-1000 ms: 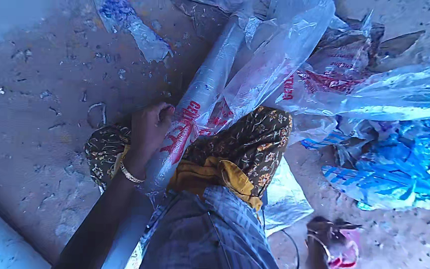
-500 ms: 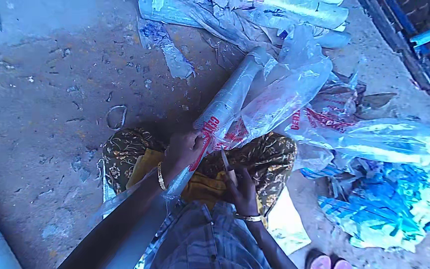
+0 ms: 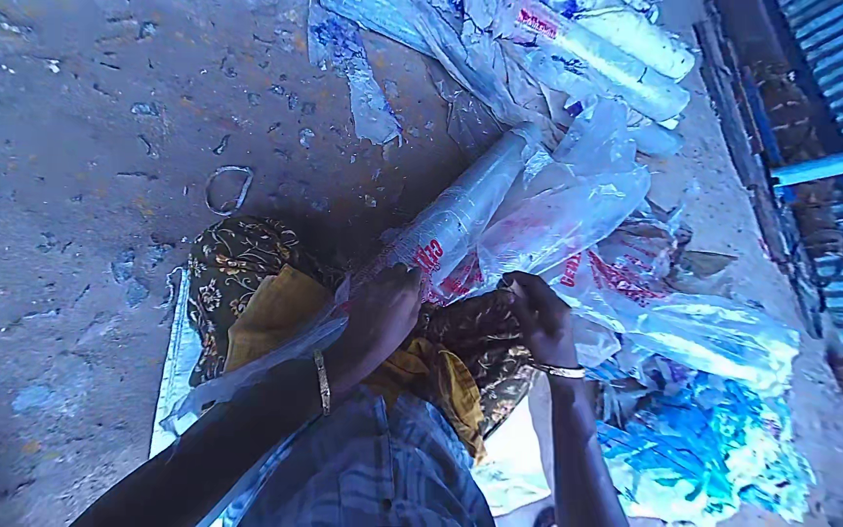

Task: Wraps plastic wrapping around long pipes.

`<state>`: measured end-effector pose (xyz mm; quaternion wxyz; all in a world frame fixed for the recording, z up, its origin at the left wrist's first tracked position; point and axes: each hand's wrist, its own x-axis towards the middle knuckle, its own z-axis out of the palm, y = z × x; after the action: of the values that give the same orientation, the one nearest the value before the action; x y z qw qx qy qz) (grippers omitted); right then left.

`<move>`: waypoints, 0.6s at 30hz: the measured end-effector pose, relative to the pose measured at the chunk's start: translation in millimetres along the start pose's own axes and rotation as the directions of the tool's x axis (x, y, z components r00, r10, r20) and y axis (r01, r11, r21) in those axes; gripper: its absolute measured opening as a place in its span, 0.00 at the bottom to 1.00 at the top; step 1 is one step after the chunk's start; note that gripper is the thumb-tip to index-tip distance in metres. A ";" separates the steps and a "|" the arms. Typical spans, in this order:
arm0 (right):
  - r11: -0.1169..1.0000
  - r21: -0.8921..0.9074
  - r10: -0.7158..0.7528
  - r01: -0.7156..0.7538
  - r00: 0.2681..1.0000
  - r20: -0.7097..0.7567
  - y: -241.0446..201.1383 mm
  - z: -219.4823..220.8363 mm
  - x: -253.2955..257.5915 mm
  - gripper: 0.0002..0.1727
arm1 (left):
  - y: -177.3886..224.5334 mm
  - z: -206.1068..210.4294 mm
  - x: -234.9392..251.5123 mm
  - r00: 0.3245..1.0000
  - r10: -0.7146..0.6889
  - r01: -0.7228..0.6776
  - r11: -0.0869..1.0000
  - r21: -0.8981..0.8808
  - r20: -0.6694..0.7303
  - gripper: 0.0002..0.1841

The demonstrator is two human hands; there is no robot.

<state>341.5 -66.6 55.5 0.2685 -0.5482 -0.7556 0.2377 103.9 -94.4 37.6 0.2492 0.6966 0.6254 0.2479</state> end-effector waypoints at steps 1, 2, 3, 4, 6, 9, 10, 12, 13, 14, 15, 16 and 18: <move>0.996 -0.058 -0.065 0.068 0.997 0.049 7.1 -15.1 12.1 0.18 | 10.7 -9.0 -0.3 0.982 -0.071 0.078 0.996 -0.034 0.173 0.17; 0.988 -0.096 -0.115 0.124 0.988 0.101 11.2 -27.6 24.9 0.18 | 16.9 -13.6 1.8 0.940 -0.122 0.150 0.987 -0.063 0.319 0.20; 0.978 -0.110 -0.161 0.179 0.975 0.156 13.8 -37.1 37.8 0.18 | 19.5 -11.9 4.4 0.903 -0.158 0.202 0.977 -0.070 0.400 0.24; 0.969 -0.104 -0.198 0.225 0.955 0.220 15.5 -44.2 51.0 0.18 | 20.9 -6.2 7.8 0.885 -0.191 0.237 0.970 -0.058 0.424 0.27; 0.948 -0.043 -0.284 0.314 0.901 0.327 20.4 -48.4 78.7 0.19 | 24.0 8.0 17.2 0.883 -0.265 0.291 0.957 -0.009 0.387 0.31; 0.886 0.023 -0.434 0.464 0.809 0.396 27.8 -36.5 114.5 0.19 | 29.3 36.2 22.2 0.923 -0.326 0.306 0.944 0.125 0.206 0.29; 0.855 0.004 -0.473 0.519 0.776 0.417 29.3 -31.6 123.8 0.18 | 24.5 56.3 18.0 0.967 -0.254 0.247 0.947 0.206 0.004 0.25; 0.771 -0.072 -0.523 0.632 0.694 0.495 28.2 -23.4 137.1 0.18 | 7.5 89.3 12.4 0.948 -0.015 0.134 0.924 0.358 -0.318 0.16; 0.731 -0.102 -0.529 0.675 0.654 0.540 24.8 -19.7 141.5 0.17 | -0.2 96.5 10.3 0.924 0.074 0.082 0.920 0.384 -0.375 0.12; 0.700 -0.119 -0.524 0.705 0.618 0.586 20.5 -16.5 144.0 0.16 | -7.2 101.0 7.2 0.906 0.143 0.025 0.922 0.387 -0.398 0.10; 0.675 -0.127 -0.512 0.727 0.585 0.629 14.9 -13.2 147.9 0.15 | -13.9 102.9 6.1 0.889 0.201 -0.030 0.922 0.386 -0.410 0.09; 0.651 -0.136 -0.499 0.746 0.557 0.664 8.5 -9.7 151.7 0.14 | -18.9 103.2 5.6 0.873 0.244 -0.074 0.922 0.380 -0.422 0.08; 0.611 -0.147 -0.464 0.777 0.503 0.729 -3.9 -1.8 157.7 0.13 | -23.2 101.2 4.5 0.861 0.289 -0.131 0.921 0.366 -0.419 0.07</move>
<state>299.8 83.2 82.3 -0.0675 -0.1608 -0.9794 0.1015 153.4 -91.5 -53.7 -0.0553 0.7127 0.6180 0.3271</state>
